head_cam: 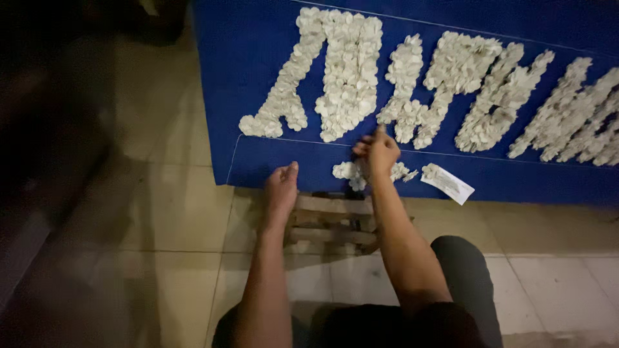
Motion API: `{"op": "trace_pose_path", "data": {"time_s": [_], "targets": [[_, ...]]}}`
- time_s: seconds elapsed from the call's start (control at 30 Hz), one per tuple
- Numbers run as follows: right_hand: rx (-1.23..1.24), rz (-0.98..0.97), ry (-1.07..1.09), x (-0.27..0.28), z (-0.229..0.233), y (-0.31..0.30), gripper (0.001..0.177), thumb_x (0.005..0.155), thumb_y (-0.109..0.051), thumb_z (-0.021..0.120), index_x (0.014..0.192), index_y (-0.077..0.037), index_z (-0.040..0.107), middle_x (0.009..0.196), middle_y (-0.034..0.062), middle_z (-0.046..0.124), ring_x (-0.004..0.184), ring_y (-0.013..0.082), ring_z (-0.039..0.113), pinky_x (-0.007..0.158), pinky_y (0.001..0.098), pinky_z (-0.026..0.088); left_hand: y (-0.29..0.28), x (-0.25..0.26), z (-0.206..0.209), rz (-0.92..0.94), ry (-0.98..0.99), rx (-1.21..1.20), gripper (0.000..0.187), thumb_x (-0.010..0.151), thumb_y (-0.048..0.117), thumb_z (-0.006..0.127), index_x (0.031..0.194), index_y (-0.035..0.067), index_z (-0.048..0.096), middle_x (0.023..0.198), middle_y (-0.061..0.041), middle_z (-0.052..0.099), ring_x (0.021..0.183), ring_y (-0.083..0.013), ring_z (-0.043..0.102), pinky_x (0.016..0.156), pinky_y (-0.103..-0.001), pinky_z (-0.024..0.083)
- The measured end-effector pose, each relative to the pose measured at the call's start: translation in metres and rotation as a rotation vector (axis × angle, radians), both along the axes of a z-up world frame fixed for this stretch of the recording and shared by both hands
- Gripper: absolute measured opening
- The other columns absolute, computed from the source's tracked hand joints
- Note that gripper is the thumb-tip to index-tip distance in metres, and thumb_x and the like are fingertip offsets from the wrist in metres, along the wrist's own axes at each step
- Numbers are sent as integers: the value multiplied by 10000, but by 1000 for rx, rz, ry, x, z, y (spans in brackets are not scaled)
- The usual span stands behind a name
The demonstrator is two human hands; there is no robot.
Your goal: The person arranges white flower petals on a blue banner to form letters. They pick up petals from a small wooden stool and place them carefully to complete the design.
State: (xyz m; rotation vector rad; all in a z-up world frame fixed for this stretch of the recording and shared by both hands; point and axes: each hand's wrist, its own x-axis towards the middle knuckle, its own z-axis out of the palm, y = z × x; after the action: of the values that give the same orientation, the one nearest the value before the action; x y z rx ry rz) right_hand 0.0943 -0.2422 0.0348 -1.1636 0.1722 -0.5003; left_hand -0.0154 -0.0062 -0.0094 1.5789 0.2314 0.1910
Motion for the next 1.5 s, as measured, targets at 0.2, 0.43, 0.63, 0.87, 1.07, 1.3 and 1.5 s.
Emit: {"op": "trace_pose_path", "data": {"time_s": [0.2, 0.43, 0.63, 0.87, 1.07, 1.3, 1.5], "targets": [[218, 18, -80, 20, 4, -31, 312, 936, -330, 742, 952, -29, 660, 867, 110, 684, 698, 218, 701, 608, 358, 634, -9, 5, -2, -3, -58, 27, 485, 975, 421, 630, 1152, -24, 703, 1054, -160, 754, 978, -283, 705, 856, -399, 552], [111, 45, -162, 38, 1, -36, 273, 1001, -297, 702, 890, -58, 633, 848, 60, 654, 720, 166, 640, 628, 348, 611, -4, -13, 11, -34, 42, 140, 439, 979, 398, 645, 1173, 9, 703, 1106, -147, 746, 1031, -264, 708, 886, -383, 539], [254, 158, -288, 3, -8, -28, 236, 1027, -185, 665, 912, -13, 552, 868, 97, 621, 906, 252, 730, 857, 447, 640, -18, 21, -12, 14, -105, 72, 406, 960, 369, 672, 1123, 2, 735, 1005, -113, 765, 918, -210, 717, 817, -364, 558], [227, 371, -227, -39, 22, -32, 370, 918, -14, 694, 1252, -91, 554, 973, 109, 677, 896, 254, 690, 805, 431, 628, -32, 68, 45, -27, -146, -211, 331, 948, 361, 671, 972, 35, 731, 683, -12, 618, 481, -102, 546, 424, -278, 431], [133, 520, -51, -52, 42, -27, 277, 963, 12, 674, 1219, 55, 577, 1076, 185, 725, 995, 302, 771, 832, 388, 648, -54, 122, 72, -9, -30, -305, 419, 865, 367, 827, 746, 17, 630, 566, -15, 543, 417, -116, 475, 380, -316, 355], [-77, 533, -22, -53, 33, 1, 339, 897, 28, 701, 1215, -54, 616, 976, 121, 722, 845, 222, 715, 801, 390, 647, -64, 140, 61, 182, -362, -253, 216, 840, 209, 810, 869, -4, 793, 708, -4, 684, 617, -97, 584, 571, -285, 467], [63, 621, -9, -53, 41, 29, 212, 1013, -95, 642, 1164, 52, 665, 1016, 118, 728, 892, 204, 725, 833, 397, 639, -48, 114, 50, 218, -441, -163, 245, 881, 208, 759, 969, -20, 784, 778, 0, 741, 712, -96, 654, 678, -277, 535]]}}
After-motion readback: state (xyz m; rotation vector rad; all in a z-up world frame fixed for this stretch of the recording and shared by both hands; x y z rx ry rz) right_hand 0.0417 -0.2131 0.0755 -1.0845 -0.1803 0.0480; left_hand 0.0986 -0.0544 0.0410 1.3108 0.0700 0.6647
